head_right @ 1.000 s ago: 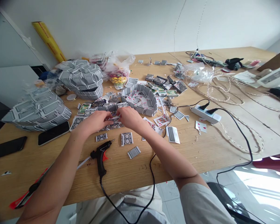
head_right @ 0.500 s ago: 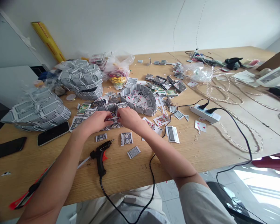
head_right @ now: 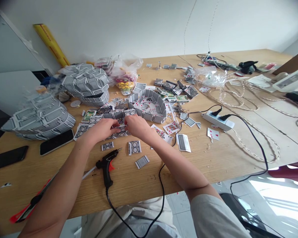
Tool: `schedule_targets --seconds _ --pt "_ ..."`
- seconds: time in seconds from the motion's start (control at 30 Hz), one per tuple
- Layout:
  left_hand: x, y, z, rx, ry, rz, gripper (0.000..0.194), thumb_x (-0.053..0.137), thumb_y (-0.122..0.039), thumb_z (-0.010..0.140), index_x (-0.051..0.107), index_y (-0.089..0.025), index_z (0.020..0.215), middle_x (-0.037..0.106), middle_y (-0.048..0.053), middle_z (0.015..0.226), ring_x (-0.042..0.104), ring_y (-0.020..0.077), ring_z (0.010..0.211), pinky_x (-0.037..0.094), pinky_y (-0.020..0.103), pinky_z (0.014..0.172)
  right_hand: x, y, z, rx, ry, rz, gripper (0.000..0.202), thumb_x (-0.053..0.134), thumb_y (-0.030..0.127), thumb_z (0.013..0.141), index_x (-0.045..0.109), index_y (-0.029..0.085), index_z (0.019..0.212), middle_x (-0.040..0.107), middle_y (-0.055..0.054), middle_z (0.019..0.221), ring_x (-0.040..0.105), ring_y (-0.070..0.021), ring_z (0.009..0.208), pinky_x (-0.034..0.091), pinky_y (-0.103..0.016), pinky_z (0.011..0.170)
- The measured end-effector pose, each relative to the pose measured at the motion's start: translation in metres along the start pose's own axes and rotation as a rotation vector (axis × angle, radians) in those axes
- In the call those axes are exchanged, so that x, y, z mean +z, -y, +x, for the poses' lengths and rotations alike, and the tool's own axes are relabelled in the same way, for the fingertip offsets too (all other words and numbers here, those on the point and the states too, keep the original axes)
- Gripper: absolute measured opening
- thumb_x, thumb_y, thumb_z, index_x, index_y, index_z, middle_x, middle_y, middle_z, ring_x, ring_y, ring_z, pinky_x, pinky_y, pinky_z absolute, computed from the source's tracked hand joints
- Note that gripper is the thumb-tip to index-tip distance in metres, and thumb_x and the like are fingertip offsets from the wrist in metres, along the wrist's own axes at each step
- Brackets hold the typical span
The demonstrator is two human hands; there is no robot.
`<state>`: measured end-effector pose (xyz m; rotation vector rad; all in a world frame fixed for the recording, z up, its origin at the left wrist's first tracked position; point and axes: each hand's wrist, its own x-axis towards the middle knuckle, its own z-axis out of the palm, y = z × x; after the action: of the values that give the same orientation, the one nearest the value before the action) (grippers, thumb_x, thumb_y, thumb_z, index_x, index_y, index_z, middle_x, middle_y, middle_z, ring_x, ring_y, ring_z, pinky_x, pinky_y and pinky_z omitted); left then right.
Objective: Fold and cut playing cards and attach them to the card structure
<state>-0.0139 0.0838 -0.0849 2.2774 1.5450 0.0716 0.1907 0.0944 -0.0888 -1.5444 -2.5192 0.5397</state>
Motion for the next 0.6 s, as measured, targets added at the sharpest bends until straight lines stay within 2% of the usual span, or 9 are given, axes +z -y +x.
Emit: schedule_targets --seconds 0.2,0.3,0.4,0.5,0.6 --pt "0.0 0.001 0.0 -0.006 0.007 0.001 0.014 0.071 -0.031 0.103 0.079 -0.023 0.112 0.084 0.012 0.118 0.078 0.0332 0.114 0.055 0.038 0.093 0.0 0.0 -0.001 -0.007 -0.01 0.016 0.024 0.076 0.013 0.097 0.083 0.017 0.12 0.085 -0.013 0.103 0.077 -0.0302 0.102 0.049 -0.037 0.082" --pt "-0.005 0.002 -0.004 -0.003 0.002 -0.005 0.025 0.07 -0.038 0.105 0.078 -0.021 0.122 0.082 0.013 0.122 0.077 0.0332 0.115 0.055 0.039 0.095 -0.007 0.003 -0.004 -0.004 -0.03 0.032 0.024 0.074 0.014 0.098 0.083 0.017 0.12 0.084 -0.011 0.102 0.076 -0.0286 0.098 0.047 -0.036 0.08" --pt "-0.016 0.0 -0.011 -0.003 -0.083 -0.047 0.033 0.068 -0.041 0.107 0.076 -0.02 0.13 0.082 0.012 0.123 0.077 0.03 0.108 0.055 0.038 0.093 -0.018 0.008 -0.008 -0.011 -0.118 0.099 0.022 0.068 0.016 0.101 0.083 0.018 0.116 0.084 -0.009 0.1 0.074 -0.0246 0.09 0.046 -0.035 0.079" --pt "-0.028 -0.005 -0.018 -0.005 -0.209 -0.066 0.022 0.065 -0.035 0.107 0.079 -0.021 0.116 0.083 0.008 0.114 0.077 0.0265 0.098 0.055 0.035 0.088 -0.025 0.011 -0.011 -0.034 -0.231 0.176 0.022 0.062 0.016 0.102 0.084 0.018 0.107 0.083 -0.008 0.093 0.07 -0.0215 0.082 0.044 -0.035 0.077" --pt "-0.032 -0.007 -0.021 0.025 -0.239 -0.049 0.017 0.066 -0.029 0.105 0.081 -0.021 0.107 0.084 0.007 0.105 0.076 0.0258 0.093 0.054 0.035 0.085 -0.025 0.012 -0.012 -0.039 -0.272 0.18 0.025 0.059 0.015 0.103 0.084 0.017 0.105 0.083 -0.009 0.09 0.07 -0.0219 0.08 0.044 -0.035 0.077"
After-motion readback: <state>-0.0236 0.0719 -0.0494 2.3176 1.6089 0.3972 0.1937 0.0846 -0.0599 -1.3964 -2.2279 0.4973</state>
